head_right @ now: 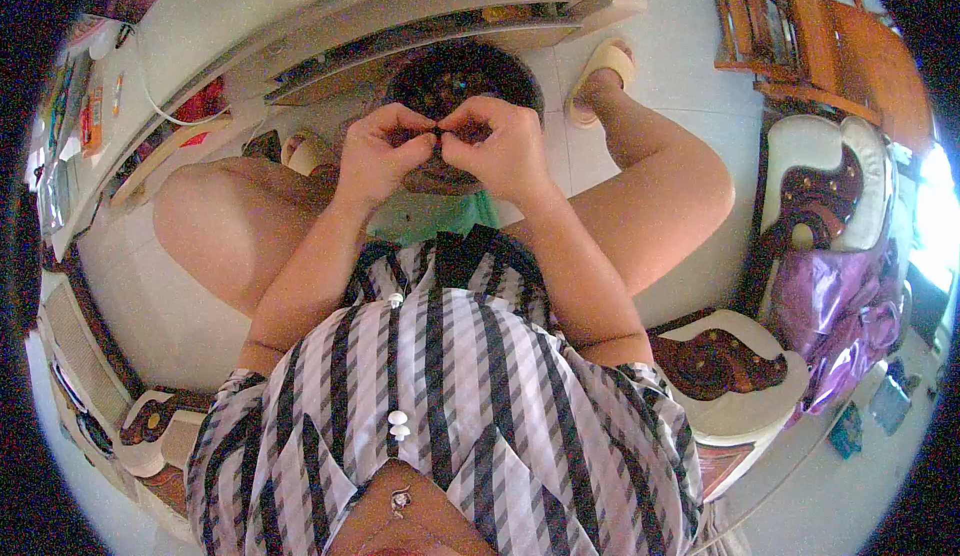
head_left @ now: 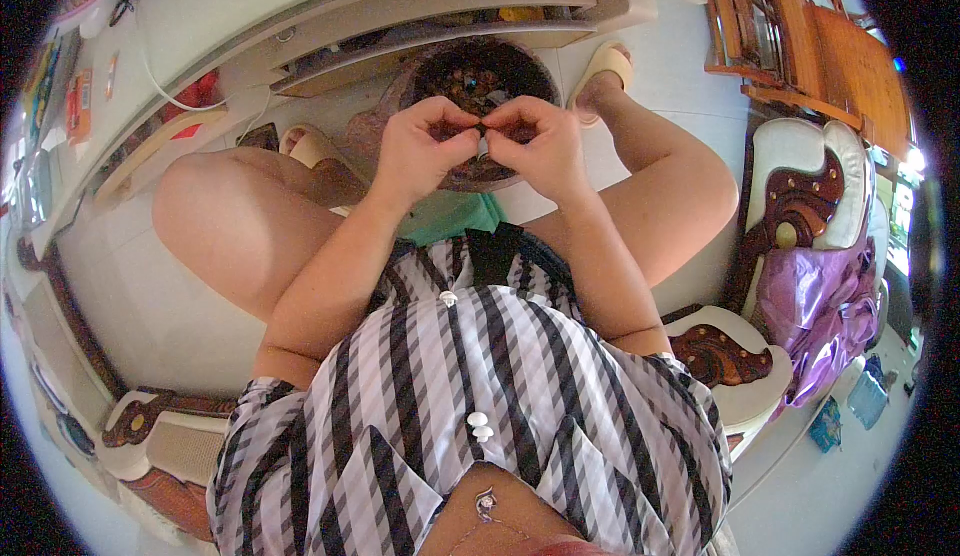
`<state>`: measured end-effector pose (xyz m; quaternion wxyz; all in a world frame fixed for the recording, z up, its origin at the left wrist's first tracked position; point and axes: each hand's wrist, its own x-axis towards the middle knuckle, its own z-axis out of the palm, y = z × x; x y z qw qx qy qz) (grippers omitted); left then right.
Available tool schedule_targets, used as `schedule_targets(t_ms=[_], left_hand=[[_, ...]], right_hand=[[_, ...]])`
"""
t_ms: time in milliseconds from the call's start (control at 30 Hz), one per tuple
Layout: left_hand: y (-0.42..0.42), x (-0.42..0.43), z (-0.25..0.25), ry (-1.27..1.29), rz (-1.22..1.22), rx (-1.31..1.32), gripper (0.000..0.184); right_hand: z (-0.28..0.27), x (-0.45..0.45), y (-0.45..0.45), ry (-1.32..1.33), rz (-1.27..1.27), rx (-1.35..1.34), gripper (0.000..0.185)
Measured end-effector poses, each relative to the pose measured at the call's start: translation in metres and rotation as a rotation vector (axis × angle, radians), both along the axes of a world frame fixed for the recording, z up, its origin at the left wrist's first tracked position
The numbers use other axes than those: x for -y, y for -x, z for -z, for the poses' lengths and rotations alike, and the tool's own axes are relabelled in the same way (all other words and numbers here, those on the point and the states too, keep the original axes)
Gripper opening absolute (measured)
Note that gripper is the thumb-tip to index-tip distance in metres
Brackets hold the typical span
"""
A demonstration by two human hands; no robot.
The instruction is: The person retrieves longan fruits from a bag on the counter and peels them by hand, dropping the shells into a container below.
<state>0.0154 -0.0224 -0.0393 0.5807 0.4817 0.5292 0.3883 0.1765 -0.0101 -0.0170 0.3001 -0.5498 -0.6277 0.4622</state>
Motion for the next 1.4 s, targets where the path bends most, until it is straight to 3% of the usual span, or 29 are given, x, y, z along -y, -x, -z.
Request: schedule_targets(t_ms=[333, 433, 533, 667, 733, 1067, 1133, 1267, 1400], left_hand=[[0.001, 0.003, 0.010, 0.253, -0.073, 0.499, 0.009], [0.002, 0.001, 0.008, 0.092, -0.004, 0.271, 0.010], [0.000, 0.002, -0.008, -0.072, 0.054, -0.184, 0.011], [0.000, 0.004, -0.003, -0.195, 0.041, -0.245, 0.013], [0.000, 0.004, -0.005, -0.198, 0.033, -0.242, 0.013], [-0.001, 0.003, 0.005, 0.149, -0.046, 0.388, 0.007], [-0.003, 0.001, 0.005, 0.225, -0.085, 0.504, 0.006], [-0.001, -0.001, -0.001, 0.105, -0.043, 0.294, 0.010], [0.001, 0.000, 0.002, -0.104, -0.022, -0.004, 0.013]], right_hand=[[-0.001, -0.004, -0.005, 0.202, 0.016, -0.170, 0.011], [0.004, -0.006, -0.008, 0.215, -0.011, -0.173, 0.012], [-0.002, -0.005, -0.005, 0.142, -0.039, -0.038, 0.012], [-0.004, -0.003, -0.001, 0.053, -0.061, 0.089, 0.012], [0.001, -0.003, -0.003, 0.099, -0.031, 0.000, 0.013], [0.000, -0.006, -0.007, 0.243, 0.050, -0.203, 0.011], [-0.002, -0.002, -0.002, 0.015, 0.070, -0.061, 0.012], [-0.002, -0.002, 0.005, -0.503, -0.039, 0.156, 0.014], [-0.007, -0.001, 0.002, -0.253, -0.031, 0.082, 0.015]])
